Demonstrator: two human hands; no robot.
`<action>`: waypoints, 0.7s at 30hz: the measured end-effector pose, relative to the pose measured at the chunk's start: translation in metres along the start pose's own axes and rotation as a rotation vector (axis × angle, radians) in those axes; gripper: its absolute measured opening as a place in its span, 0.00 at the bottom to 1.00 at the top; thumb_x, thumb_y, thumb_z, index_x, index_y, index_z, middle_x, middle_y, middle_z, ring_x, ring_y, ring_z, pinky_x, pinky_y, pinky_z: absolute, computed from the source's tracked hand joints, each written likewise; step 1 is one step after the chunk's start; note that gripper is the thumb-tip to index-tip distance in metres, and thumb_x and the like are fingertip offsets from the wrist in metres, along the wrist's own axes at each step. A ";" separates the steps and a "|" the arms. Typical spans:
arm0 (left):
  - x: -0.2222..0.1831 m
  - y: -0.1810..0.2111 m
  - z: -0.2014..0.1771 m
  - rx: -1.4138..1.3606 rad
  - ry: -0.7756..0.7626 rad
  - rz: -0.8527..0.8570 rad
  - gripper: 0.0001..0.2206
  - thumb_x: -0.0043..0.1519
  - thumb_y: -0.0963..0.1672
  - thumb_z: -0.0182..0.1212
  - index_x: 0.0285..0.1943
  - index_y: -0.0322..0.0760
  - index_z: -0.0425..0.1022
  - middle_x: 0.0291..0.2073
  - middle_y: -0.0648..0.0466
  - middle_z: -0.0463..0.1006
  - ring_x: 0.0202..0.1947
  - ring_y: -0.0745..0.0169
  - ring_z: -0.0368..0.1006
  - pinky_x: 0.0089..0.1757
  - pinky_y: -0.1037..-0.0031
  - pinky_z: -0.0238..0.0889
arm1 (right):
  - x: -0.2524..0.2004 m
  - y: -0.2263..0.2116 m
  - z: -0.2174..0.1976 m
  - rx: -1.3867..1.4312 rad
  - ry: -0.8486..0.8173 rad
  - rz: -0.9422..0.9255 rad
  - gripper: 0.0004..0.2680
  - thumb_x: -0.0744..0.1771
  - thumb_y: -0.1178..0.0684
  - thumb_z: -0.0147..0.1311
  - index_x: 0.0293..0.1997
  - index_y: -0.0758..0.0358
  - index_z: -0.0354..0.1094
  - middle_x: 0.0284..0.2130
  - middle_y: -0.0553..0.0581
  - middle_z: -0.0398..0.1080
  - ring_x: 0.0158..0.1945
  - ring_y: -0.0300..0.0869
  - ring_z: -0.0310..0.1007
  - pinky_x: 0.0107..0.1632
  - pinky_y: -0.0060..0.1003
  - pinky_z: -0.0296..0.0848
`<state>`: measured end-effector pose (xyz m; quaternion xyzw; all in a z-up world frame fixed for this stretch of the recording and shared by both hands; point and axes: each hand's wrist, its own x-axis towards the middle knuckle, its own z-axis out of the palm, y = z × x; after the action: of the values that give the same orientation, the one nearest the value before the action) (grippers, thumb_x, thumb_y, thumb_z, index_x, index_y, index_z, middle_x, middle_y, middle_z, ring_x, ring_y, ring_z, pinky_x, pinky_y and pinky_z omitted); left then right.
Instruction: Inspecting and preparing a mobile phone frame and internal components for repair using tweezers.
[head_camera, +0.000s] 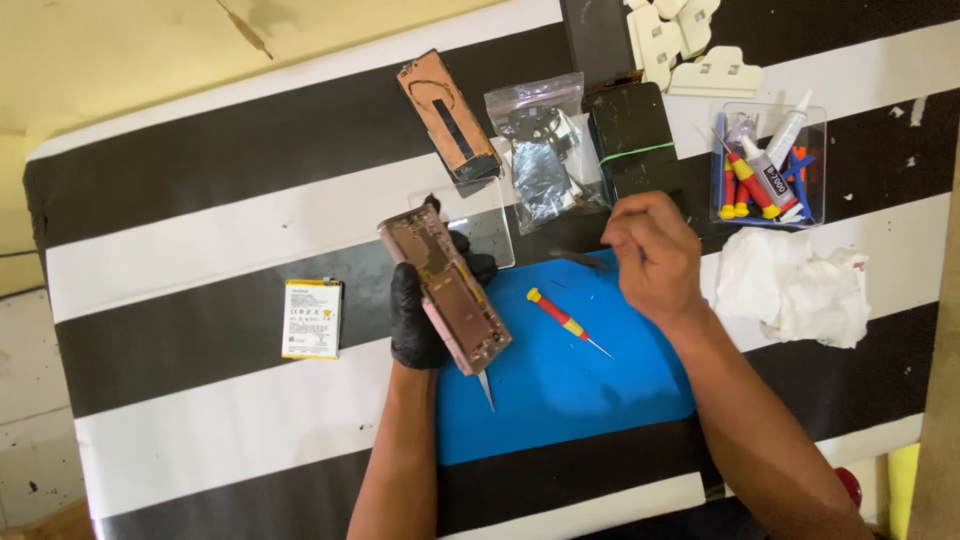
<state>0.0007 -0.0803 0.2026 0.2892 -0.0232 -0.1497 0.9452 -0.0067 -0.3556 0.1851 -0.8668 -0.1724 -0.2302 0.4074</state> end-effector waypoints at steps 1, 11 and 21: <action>0.000 0.002 0.012 0.038 -0.036 0.006 0.27 0.75 0.49 0.46 0.63 0.07 0.62 0.49 0.39 0.77 0.55 0.49 0.72 0.63 0.75 0.58 | 0.004 0.002 -0.007 0.027 -0.010 0.023 0.09 0.73 0.57 0.50 0.35 0.61 0.74 0.31 0.53 0.72 0.32 0.49 0.75 0.37 0.38 0.73; 0.011 -0.035 -0.056 -0.121 0.107 -0.049 0.35 0.65 0.61 0.48 0.70 0.33 0.65 0.58 0.35 0.75 0.50 0.27 0.77 0.52 0.40 0.71 | 0.018 -0.033 -0.018 -0.064 -0.232 0.044 0.06 0.69 0.58 0.61 0.32 0.63 0.73 0.22 0.59 0.74 0.24 0.50 0.73 0.27 0.37 0.70; 0.006 -0.022 -0.037 -0.023 0.350 -0.151 0.39 0.59 0.62 0.54 0.74 0.38 0.64 0.64 0.38 0.71 0.59 0.29 0.71 0.59 0.46 0.64 | 0.010 -0.038 0.006 -0.447 -0.468 0.183 0.09 0.72 0.53 0.52 0.54 0.61 0.75 0.44 0.62 0.75 0.46 0.56 0.78 0.41 0.44 0.79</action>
<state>0.0050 -0.0790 0.1597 0.3009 0.1652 -0.1678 0.9241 -0.0154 -0.3268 0.2114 -0.9760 -0.1276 -0.0197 0.1755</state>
